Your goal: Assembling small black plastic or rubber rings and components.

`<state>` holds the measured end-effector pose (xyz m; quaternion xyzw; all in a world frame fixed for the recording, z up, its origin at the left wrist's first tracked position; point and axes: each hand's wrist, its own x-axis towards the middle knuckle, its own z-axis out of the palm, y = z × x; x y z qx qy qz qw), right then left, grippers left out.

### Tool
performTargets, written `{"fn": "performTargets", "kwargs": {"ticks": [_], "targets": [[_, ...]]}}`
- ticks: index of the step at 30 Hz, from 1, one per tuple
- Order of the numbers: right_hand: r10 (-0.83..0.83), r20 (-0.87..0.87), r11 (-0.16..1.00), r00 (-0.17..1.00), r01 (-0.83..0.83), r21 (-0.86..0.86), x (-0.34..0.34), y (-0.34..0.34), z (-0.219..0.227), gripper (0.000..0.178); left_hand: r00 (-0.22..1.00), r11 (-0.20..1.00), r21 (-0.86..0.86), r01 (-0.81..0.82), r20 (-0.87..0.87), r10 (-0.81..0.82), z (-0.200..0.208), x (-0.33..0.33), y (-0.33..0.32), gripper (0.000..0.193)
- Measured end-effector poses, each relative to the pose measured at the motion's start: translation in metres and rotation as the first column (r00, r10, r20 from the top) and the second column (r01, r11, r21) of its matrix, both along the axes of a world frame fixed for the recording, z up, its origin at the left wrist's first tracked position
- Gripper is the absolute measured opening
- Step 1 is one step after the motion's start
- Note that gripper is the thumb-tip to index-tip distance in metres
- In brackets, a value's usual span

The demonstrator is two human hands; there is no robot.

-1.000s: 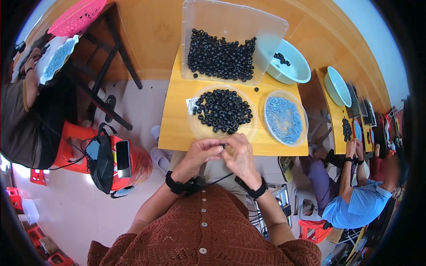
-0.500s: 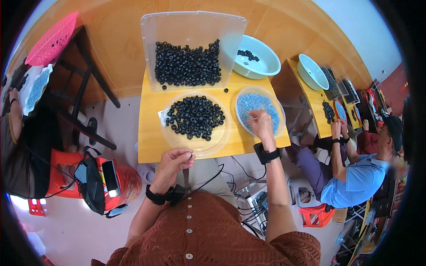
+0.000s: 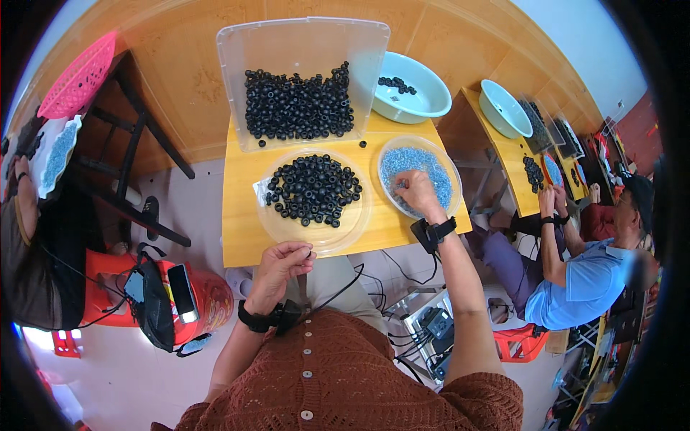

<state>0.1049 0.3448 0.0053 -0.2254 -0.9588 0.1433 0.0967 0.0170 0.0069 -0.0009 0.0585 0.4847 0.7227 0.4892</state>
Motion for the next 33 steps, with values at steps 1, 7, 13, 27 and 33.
{"fn": "performTargets", "kwargs": {"ticks": [1,7,13,27,33], "targets": [[0.003,-0.001,1.000,1.000,-0.003,0.001,0.001,0.001,0.002,0.023,1.000,1.000,-0.030,0.007,-0.029,-0.008,0.003,0.001,0.001,0.018],[-0.337,-0.102,0.741,0.936,0.197,-0.642,0.005,0.003,0.010,0.013,0.895,0.982,-0.013,0.188,-0.409,-0.177,0.005,-0.002,0.037,0.014],[-0.411,-0.158,0.495,0.898,0.074,-0.866,0.016,-0.004,0.024,0.018,0.818,0.947,-0.080,0.310,-0.484,-0.309,-0.015,-0.014,0.083,0.011],[-0.094,-0.237,0.685,0.967,-0.110,-0.720,-0.003,-0.108,0.006,0.019,0.932,0.995,-0.020,-0.094,-0.352,0.081,0.010,-0.019,0.053,0.015],[-0.174,-0.153,0.763,0.973,0.035,-0.645,0.006,-0.109,0.008,0.019,0.956,0.984,-0.057,-0.166,-0.253,0.147,0.008,-0.015,0.011,0.019]]}}
